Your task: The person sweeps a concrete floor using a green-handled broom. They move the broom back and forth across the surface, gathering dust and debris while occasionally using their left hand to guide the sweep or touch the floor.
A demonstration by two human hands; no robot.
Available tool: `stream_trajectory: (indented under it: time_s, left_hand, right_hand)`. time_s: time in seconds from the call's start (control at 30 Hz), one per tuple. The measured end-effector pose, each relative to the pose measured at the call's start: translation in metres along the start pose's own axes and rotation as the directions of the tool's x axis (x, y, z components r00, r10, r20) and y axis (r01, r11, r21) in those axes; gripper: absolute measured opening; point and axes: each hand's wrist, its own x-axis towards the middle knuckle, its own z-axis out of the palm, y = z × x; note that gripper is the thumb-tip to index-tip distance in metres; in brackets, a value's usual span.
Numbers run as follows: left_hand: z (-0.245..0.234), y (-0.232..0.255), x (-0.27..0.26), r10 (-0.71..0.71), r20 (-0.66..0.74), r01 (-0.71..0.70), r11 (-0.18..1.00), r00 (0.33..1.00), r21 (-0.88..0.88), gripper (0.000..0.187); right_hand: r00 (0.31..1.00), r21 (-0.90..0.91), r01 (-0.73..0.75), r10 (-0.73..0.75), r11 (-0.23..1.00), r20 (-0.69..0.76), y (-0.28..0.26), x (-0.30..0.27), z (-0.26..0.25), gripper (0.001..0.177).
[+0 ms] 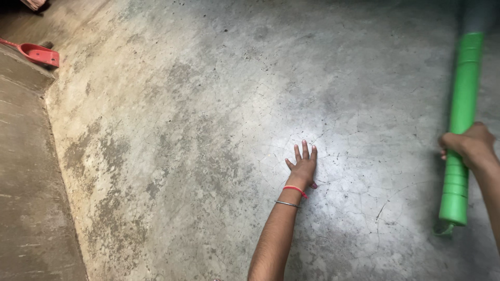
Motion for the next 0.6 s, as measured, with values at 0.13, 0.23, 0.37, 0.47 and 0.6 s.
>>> stream_trajectory:
  time_s: [0.13,0.23,0.37,0.47,0.6]
  left_hand:
    - [-0.004,0.002,0.001,-0.009,0.008,0.009,1.000,1.000,0.020,0.143]
    - [-0.007,0.004,0.000,-0.024,0.023,0.024,1.000,0.999,0.017,0.143]
    - [-0.010,0.006,-0.004,-0.021,0.029,0.021,1.000,0.999,0.000,0.144]
    - [-0.008,0.006,-0.002,-0.027,0.013,0.027,1.000,1.000,0.009,0.143]
    - [-0.007,0.009,0.001,-0.054,0.017,0.054,0.998,0.998,0.021,0.144]
  right_hand:
    - [0.996,-0.128,-0.067,0.075,0.989,0.054,-0.031,0.014,0.030,0.065]
    - [0.985,-0.234,-0.003,0.044,0.972,0.166,-0.055,0.006,0.055,0.061]
    - [0.968,-0.310,0.038,0.042,0.950,0.249,-0.087,-0.011,0.093,0.064]
    - [0.947,-0.267,0.044,0.045,0.963,0.318,-0.103,-0.028,0.116,0.066]
    - [0.902,-0.159,0.029,0.043,0.987,0.430,-0.116,-0.052,0.134,0.067]
